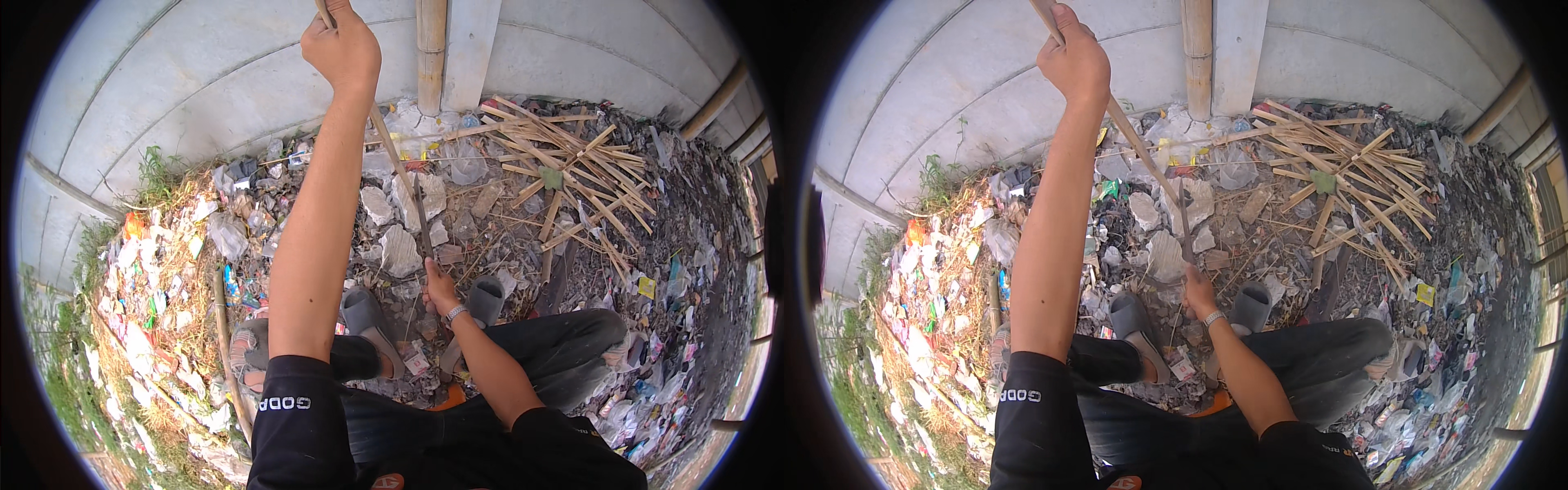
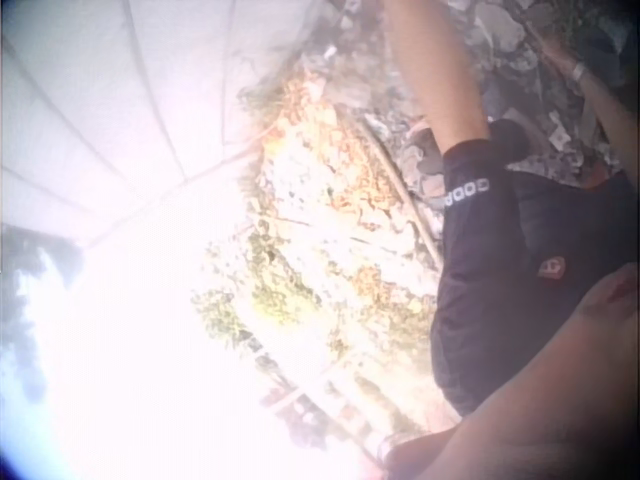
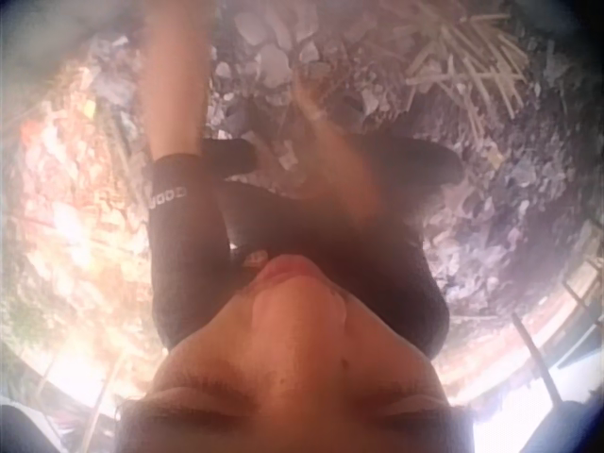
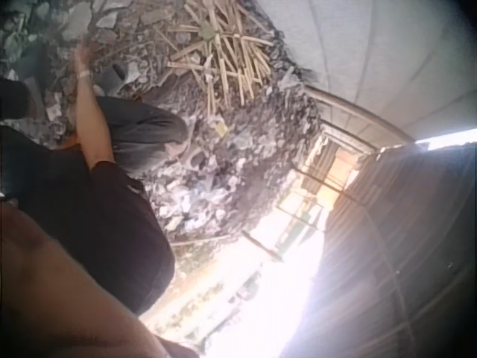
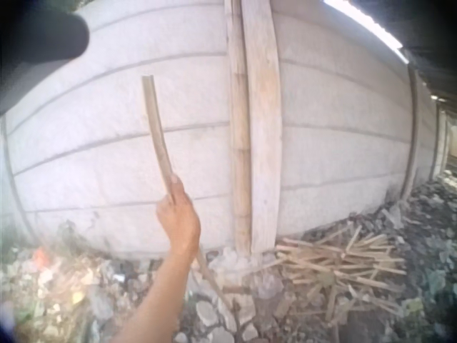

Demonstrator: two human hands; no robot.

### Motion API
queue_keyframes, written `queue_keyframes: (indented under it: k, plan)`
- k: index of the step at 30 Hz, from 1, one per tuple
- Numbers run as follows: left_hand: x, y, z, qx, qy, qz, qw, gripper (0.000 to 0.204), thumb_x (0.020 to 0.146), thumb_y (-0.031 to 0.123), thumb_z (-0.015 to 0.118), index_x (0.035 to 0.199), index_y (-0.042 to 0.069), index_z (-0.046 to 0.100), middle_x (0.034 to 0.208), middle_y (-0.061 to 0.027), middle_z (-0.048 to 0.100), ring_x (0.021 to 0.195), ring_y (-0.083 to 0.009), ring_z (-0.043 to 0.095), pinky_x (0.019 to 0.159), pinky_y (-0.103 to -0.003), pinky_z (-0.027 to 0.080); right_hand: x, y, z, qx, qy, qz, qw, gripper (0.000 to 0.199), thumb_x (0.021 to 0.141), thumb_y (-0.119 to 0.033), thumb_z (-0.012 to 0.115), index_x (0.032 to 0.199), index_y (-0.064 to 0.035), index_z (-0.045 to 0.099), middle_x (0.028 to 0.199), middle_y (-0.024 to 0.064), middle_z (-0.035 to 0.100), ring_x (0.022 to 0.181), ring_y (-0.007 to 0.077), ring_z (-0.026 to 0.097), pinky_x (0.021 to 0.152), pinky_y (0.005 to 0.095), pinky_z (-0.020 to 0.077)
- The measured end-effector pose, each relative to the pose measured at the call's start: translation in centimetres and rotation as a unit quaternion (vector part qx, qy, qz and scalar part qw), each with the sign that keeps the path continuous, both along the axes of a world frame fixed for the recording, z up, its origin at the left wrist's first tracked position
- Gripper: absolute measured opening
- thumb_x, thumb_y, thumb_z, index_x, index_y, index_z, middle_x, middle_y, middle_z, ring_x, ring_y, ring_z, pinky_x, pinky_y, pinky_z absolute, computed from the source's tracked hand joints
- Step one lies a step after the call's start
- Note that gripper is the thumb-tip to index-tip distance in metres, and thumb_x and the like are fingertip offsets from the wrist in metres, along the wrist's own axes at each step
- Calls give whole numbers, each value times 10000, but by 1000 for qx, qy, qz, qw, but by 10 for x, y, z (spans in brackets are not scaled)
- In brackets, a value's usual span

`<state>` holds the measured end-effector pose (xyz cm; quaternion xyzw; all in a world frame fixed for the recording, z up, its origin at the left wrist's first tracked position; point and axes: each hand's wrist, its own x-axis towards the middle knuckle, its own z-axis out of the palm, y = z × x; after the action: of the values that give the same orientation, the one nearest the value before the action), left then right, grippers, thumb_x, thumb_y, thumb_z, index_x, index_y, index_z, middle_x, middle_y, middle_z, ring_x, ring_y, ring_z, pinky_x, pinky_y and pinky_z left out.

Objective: The person sits on a debris-covered floor and uses a blue utility knife to scrape and sharpen a long wooden stick. They then switch to a machete to split the stick lengthwise, separating it into thinner strips.

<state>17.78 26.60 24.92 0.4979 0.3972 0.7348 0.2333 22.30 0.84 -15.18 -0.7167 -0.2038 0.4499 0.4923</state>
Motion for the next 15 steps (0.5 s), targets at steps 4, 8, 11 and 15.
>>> queue_keyframes:
  k: [4, 8, 11, 15]
  plan:
    - [-10, -3, -8, 35, 49, 71, 996, 736, 1072, 515, 475, 608, -54, 530, 511, -157, 450, 511, -270, 452, 552, -502, 349, 16, 11, 51, -57, 27, 52, 997, 591, 991, -606, 608, 787, -54, 555, 547, -5, 446, 432, 123, 489, 414, 312, 408]
    - [-7, -1, -4, 35, 37, 83, 995, 722, 1072, 504, 477, 639, -67, 564, 523, -183, 476, 518, -297, 472, 558, -513, 356, 14, 25, 88, 119, -44, 10, 992, 570, 1022, -508, 604, 798, 15, 582, 605, 67, 541, 518, 162, 497, 510, 344, 406]
    - [2, -1, -8, 41, 36, 81, 995, 713, 1069, 506, 479, 647, -59, 579, 540, -193, 495, 530, -306, 478, 557, -511, 363, -2, 20, 88, 255, -96, -23, 962, 557, 1037, -459, 593, 814, 51, 619, 643, 112, 602, 571, 209, 567, 574, 374, 439]
    - [17, -5, -2, 48, 33, 52, 997, 642, 1048, 481, 553, 685, -47, 582, 569, -218, 514, 544, -326, 494, 558, -503, 386, -17, 0, 19, 198, -329, -22, 923, 597, 1050, -480, 554, 786, 50, 627, 631, 128, 616, 569, 242, 640, 562, 405, 473]
